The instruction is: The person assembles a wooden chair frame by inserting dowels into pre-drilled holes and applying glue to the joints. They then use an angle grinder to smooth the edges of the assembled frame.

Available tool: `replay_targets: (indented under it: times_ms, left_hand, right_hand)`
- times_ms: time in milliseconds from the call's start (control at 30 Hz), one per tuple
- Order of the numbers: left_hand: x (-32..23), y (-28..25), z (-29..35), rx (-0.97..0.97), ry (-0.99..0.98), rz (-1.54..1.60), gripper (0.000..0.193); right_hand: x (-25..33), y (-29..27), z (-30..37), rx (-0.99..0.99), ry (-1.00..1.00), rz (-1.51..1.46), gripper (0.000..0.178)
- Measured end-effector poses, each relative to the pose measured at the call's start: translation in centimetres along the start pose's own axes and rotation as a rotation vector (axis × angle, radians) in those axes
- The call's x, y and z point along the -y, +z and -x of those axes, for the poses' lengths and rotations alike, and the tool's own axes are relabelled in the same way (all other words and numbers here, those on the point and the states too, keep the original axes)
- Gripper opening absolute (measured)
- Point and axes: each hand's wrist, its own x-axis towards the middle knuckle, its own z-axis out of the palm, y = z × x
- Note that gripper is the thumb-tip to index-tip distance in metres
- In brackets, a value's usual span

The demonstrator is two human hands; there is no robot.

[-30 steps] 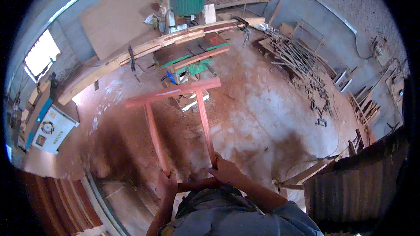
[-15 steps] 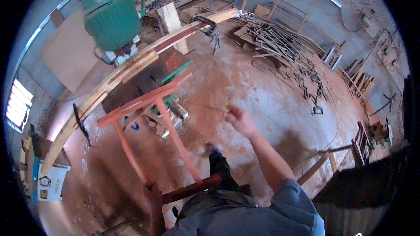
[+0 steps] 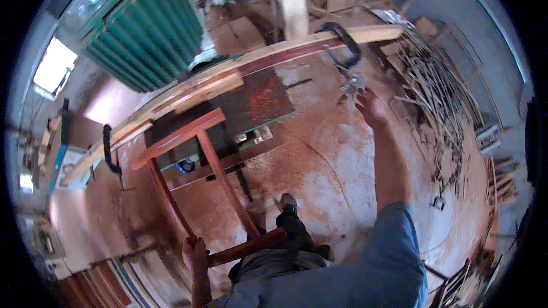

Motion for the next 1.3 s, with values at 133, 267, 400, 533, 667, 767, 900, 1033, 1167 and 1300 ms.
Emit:
replay_targets:
  times_ms: [133,267,400,533,667,767,900,1033,1167,1300]
  left_hand:
    - [-1.7,1.7,1.2,-0.095,0.005,-0.247,0.019]
    - [-3.1,2.4,1.1,-0.056,-0.006,-0.327,0.022]
    - [-3.1,1.8,0.8,-0.005,-0.012,-0.344,0.026]
    - [-3.6,2.4,-0.2,0.029,0.002,-0.401,0.024]
    - [-2.9,1.6,0.1,-0.006,-0.048,-0.333,0.025]
    - [-4.2,2.5,0.3,-0.001,-0.066,-0.401,0.027]
    - [-1.5,1.9,-1.2,0.011,-0.071,-0.361,0.026]
    - [-3.1,2.9,-0.5,0.007,-0.010,-0.355,0.028]
    - [-3.7,3.4,-0.3,0.011,-0.049,-0.440,0.032]
    - [-0.8,3.1,-0.8,0.018,0.096,-0.356,0.033]
  right_hand:
    - [-0.2,0.0,-2.0,0.258,0.083,-0.084,0.042]
    - [1.1,-1.5,-3.6,0.337,0.140,0.042,0.024]
    - [2.6,0.2,-2.2,0.309,-0.015,0.024,0.026]
    - [7.0,-2.0,-1.7,0.242,-0.217,0.087,0.026]
    - [12.0,4.2,4.8,0.190,-0.354,0.380,0.025]
    - [11.8,6.3,7.0,0.210,-0.350,0.487,0.027]
    - [9.0,12.4,8.6,0.301,-0.181,0.795,0.022]
    - [6.9,18.5,10.3,0.545,-0.237,0.814,0.024]
    - [10.0,17.2,10.1,0.536,-0.004,0.843,0.022]
    - [12.3,10.1,4.7,0.384,-0.166,0.742,0.021]
